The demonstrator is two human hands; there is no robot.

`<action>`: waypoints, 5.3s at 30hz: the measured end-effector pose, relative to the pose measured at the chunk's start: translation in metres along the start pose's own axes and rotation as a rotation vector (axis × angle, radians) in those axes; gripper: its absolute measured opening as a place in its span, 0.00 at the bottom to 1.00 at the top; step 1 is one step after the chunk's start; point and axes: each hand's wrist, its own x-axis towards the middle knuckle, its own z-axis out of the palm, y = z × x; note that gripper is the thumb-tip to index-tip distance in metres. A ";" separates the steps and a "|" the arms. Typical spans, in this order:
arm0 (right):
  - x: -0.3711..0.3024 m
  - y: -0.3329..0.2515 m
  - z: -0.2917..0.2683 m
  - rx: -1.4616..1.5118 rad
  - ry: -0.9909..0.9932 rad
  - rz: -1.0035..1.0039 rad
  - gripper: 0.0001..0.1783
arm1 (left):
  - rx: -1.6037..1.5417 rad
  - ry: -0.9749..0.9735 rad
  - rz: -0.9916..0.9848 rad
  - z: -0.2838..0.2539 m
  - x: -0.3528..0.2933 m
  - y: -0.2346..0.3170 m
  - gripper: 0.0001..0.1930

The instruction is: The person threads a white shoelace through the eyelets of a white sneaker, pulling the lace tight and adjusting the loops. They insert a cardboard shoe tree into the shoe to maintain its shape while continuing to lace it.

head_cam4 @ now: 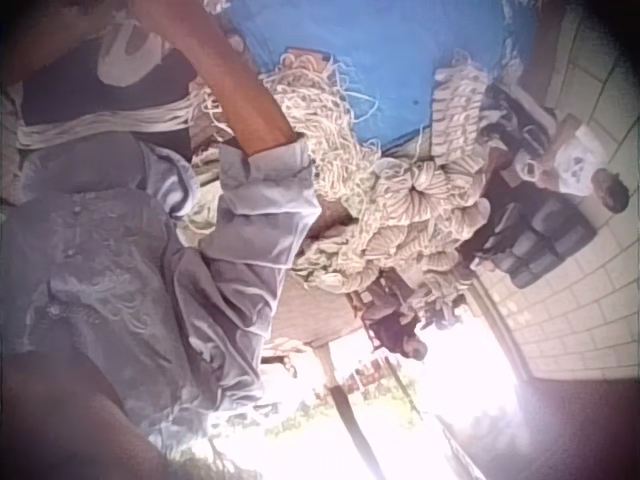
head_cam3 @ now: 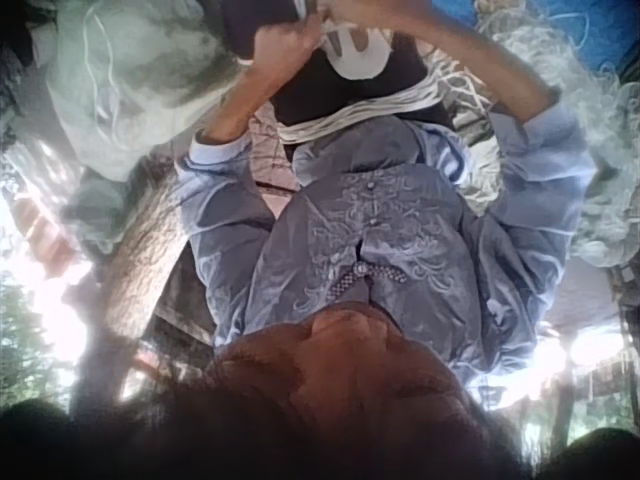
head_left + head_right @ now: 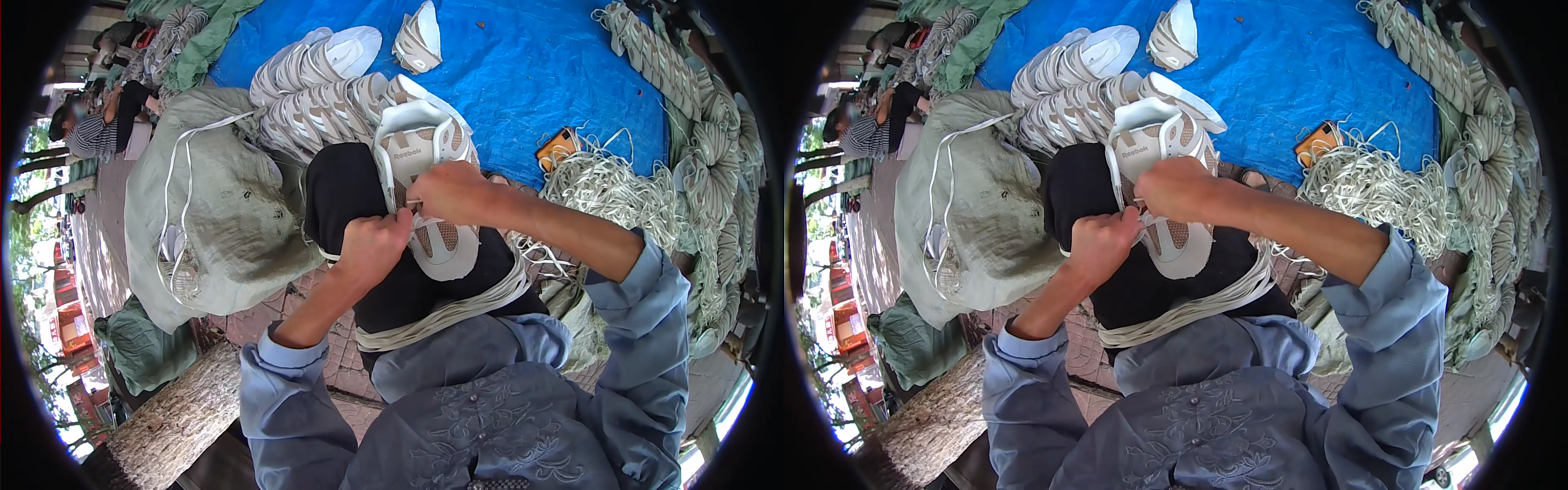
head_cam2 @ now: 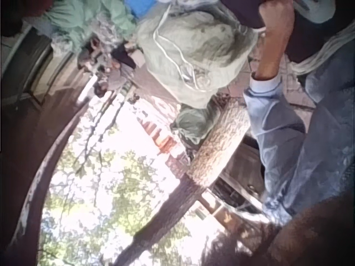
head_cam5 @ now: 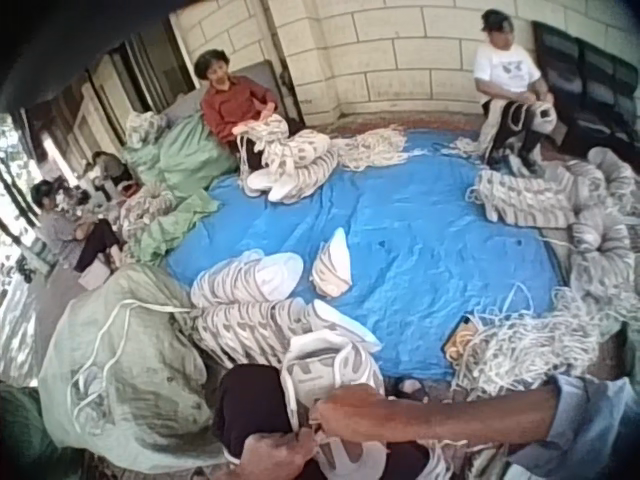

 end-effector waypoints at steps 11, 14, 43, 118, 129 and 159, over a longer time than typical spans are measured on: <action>0.021 0.002 0.008 0.189 -0.083 0.079 0.07 | 0.033 0.139 -0.016 0.007 -0.003 0.004 0.10; 0.018 0.000 0.012 -0.055 0.080 -0.055 0.06 | 0.032 0.152 -0.045 0.007 -0.001 0.005 0.12; 0.012 0.022 -0.020 0.185 0.225 -0.049 0.08 | -0.082 0.206 -0.217 0.005 0.007 0.014 0.09; -0.076 0.035 0.053 0.896 0.530 0.251 0.06 | -0.783 -0.231 -0.498 -0.009 0.095 0.030 0.08; -0.073 0.032 0.057 0.349 0.704 0.168 0.06 | -0.947 -0.108 -0.434 0.000 0.085 0.036 0.07; -0.070 0.032 0.074 0.277 0.828 0.159 0.05 | -1.084 -0.258 -0.283 -0.007 0.091 0.037 0.08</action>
